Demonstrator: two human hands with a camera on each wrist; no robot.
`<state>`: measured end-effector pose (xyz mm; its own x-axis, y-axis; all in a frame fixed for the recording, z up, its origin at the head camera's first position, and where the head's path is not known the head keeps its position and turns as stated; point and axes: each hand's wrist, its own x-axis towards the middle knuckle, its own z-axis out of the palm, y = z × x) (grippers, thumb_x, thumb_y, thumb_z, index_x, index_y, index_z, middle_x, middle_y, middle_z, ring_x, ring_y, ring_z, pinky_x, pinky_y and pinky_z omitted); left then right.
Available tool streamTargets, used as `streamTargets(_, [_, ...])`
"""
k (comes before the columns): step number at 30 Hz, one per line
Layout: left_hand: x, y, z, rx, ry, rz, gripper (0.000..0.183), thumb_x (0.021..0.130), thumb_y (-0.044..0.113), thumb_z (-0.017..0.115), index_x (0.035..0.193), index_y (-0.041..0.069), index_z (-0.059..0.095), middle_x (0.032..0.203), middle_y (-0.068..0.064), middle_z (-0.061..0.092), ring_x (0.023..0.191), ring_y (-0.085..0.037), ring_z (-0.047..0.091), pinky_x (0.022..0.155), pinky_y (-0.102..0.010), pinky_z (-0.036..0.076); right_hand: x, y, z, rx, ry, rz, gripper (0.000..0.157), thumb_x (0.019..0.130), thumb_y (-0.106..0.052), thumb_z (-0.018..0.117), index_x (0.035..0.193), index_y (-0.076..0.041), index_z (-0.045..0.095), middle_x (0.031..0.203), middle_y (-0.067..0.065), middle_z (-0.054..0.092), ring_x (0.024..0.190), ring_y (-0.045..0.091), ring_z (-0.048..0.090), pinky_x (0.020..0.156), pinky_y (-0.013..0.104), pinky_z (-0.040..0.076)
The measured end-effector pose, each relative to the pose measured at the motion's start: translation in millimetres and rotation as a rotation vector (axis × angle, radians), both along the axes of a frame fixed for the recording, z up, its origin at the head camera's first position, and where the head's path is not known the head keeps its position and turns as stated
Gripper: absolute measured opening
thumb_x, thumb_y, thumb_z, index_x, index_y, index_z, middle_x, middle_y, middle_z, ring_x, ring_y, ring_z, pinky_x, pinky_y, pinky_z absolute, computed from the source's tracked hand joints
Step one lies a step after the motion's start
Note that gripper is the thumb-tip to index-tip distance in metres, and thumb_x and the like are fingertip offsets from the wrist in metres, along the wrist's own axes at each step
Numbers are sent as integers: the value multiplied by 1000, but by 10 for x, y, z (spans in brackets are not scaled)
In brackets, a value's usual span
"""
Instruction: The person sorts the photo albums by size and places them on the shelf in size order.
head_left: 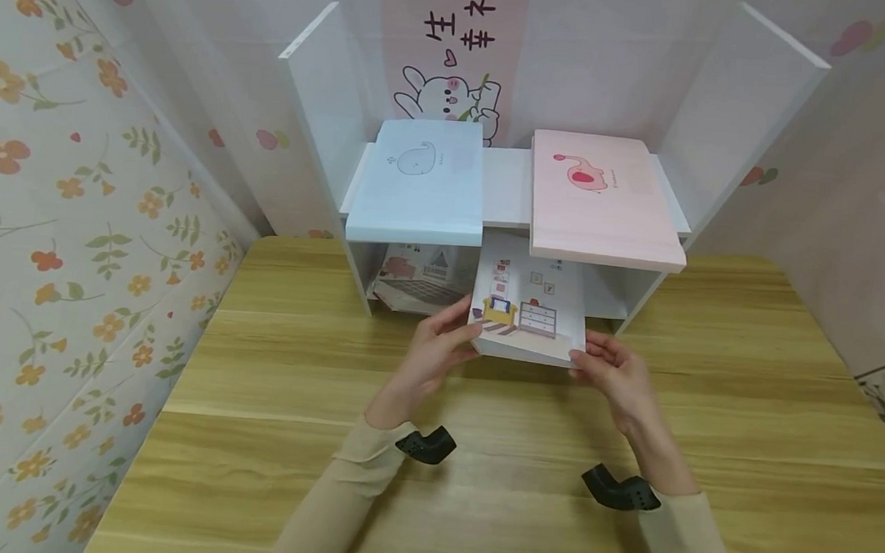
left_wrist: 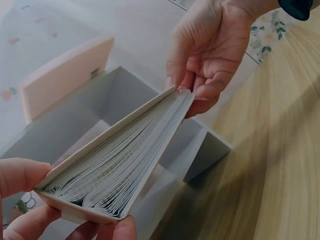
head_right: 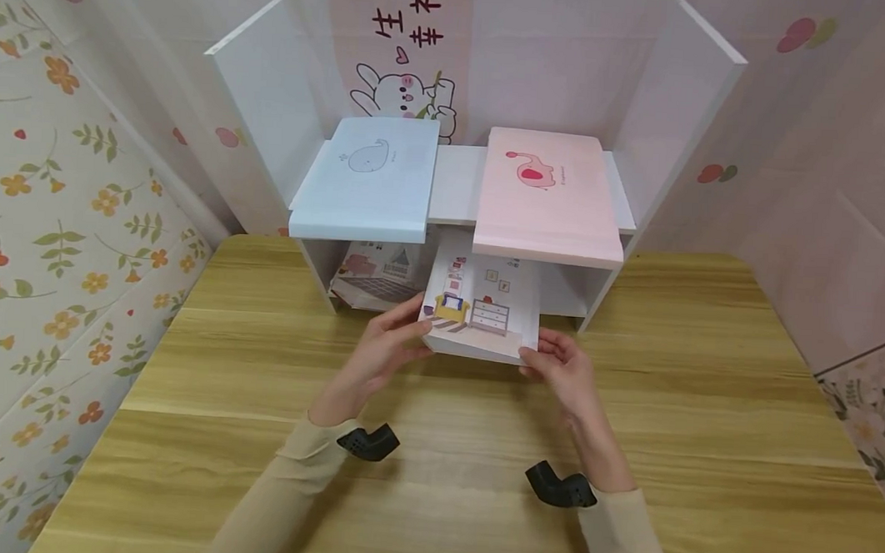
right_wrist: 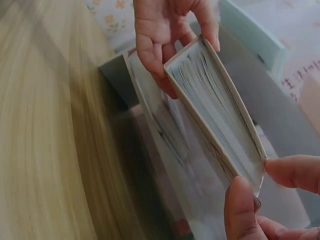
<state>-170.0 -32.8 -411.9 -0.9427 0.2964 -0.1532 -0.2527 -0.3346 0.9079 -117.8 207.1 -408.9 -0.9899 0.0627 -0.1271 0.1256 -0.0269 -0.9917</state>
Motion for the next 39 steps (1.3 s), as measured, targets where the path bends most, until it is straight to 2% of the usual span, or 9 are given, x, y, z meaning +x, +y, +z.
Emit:
streamTargets(9, [-89, 192, -36, -24, -41, 36, 52, 89, -4, 57, 138, 2, 43, 139, -16, 45, 92, -12, 57, 67, -25, 52, -117, 162, -62, -85, -22, -30, 55, 90, 4, 55, 131, 26, 25, 86, -5, 59, 72, 5, 60, 68, 17, 53])
streamTargets(16, [-154, 282, -99, -21, -90, 53, 51, 90, -1, 58, 139, 5, 43, 137, -16, 48, 94, -12, 58, 69, -27, 53, -184, 220, -94, -154, -43, -78, 55, 89, 3, 58, 129, 25, 27, 82, -4, 60, 70, 5, 60, 67, 17, 52])
streamTargets(22, [-187, 325, -141, -23, -108, 65, 51, 90, -1, 58, 138, 6, 45, 135, -15, 49, 99, -16, 59, 75, -32, 54, -212, 241, -140, -179, -55, -87, 57, 88, 6, 58, 131, 25, 25, 81, -3, 60, 69, 5, 61, 66, 16, 53])
streamTargets(27, [-220, 383, -147, -17, -110, 101, 51, 89, -2, 60, 138, 5, 45, 127, -17, 51, 101, -19, 57, 82, -37, 53, -231, 272, -182, -171, -61, -95, 63, 88, 3, 61, 133, 25, 23, 83, -5, 61, 73, 3, 61, 70, 15, 52])
streamTargets(32, [-261, 456, -146, -48, -93, 160, 50, 87, -3, 62, 135, 2, 48, 118, -17, 52, 94, -18, 56, 81, -34, 54, -265, 292, -253, -132, -54, -112, 62, 87, 5, 61, 134, 23, 25, 85, -8, 61, 79, -1, 60, 74, 12, 50])
streamTargets(39, [-299, 581, -140, -99, -74, 262, 40, 84, -4, 65, 123, -4, 57, 105, -16, 60, 86, -18, 61, 76, -36, 55, -350, 255, -324, 24, -97, -264, 52, 84, 5, 63, 131, 16, 41, 82, -13, 58, 77, -4, 57, 72, 10, 49])
